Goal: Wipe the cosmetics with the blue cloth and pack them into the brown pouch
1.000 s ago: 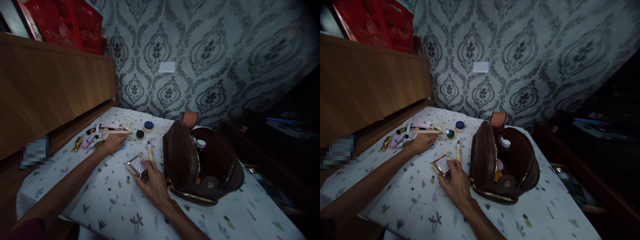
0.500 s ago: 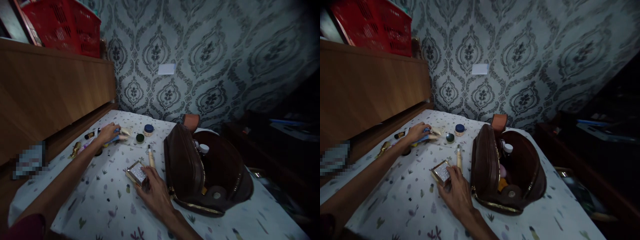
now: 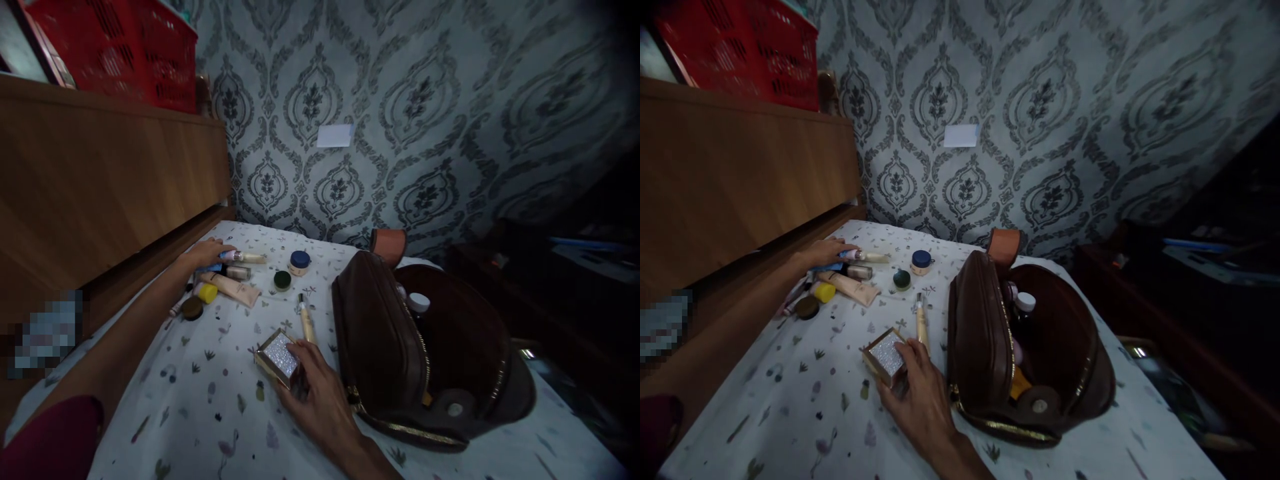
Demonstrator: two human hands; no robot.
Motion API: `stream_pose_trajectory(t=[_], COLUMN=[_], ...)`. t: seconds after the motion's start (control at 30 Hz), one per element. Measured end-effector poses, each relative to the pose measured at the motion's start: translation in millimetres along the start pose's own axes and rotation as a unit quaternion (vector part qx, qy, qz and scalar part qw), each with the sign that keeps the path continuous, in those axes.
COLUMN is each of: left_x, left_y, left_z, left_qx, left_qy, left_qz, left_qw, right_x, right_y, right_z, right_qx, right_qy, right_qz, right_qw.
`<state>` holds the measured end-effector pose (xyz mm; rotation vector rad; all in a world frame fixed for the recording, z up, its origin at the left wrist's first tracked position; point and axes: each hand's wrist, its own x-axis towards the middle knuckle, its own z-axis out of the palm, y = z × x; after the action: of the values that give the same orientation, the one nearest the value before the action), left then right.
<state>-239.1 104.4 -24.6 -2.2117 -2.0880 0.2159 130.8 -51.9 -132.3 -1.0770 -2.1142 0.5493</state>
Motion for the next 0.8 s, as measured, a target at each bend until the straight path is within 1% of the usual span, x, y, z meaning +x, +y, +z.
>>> stream_pose_trajectory(t=[0.1,0.27,0.4,0.5,0.57,0.63,0.7,0.73,0.8], left_x=[2.3,6.9,4.3,-3.3,-9.7,-15.7,-20.6,-22.5,-25.6], left_y=[-5.7,-13.1,-17.3,-15.4,-8.4,3.1,16.6,23.0,33.8], left_z=[8.4,24.8,25.0,18.5,15.6,16.0,18.5,19.9,21.1], left_qx=[0.009,0.013,-0.002,-0.023,-0.041,-0.056,-0.064,-0.065,-0.063], left_qy=[0.016,0.044,0.064,0.083,0.081,0.062,0.046,0.045,0.061], left_qz=[-0.04,-0.115,-0.132,-0.115,-0.068,-0.005,0.031,0.034,0.014], left_qw=[0.999,0.992,0.989,0.99,0.994,0.996,0.996,0.996,0.996], right_x=[0.6,2.4,2.2,1.8,1.8,1.9,2.0,2.1,2.4], right_y=[1.2,-0.4,-1.8,-1.2,-0.5,-0.3,-0.7,-1.2,-3.1], right_z=[0.4,-3.4,-4.4,-2.7,-1.5,-1.1,-1.5,-2.0,-3.5], right_qx=[0.003,0.001,-0.006,-0.012,-0.015,-0.015,-0.014,-0.012,-0.008], right_qy=[0.001,-0.015,-0.015,-0.01,-0.005,-0.002,-0.005,-0.007,-0.01], right_qz=[-0.008,-0.01,-0.009,-0.016,-0.019,-0.02,-0.02,-0.02,-0.016], right_qw=[1.0,1.0,1.0,1.0,1.0,1.0,1.0,1.0,1.0])
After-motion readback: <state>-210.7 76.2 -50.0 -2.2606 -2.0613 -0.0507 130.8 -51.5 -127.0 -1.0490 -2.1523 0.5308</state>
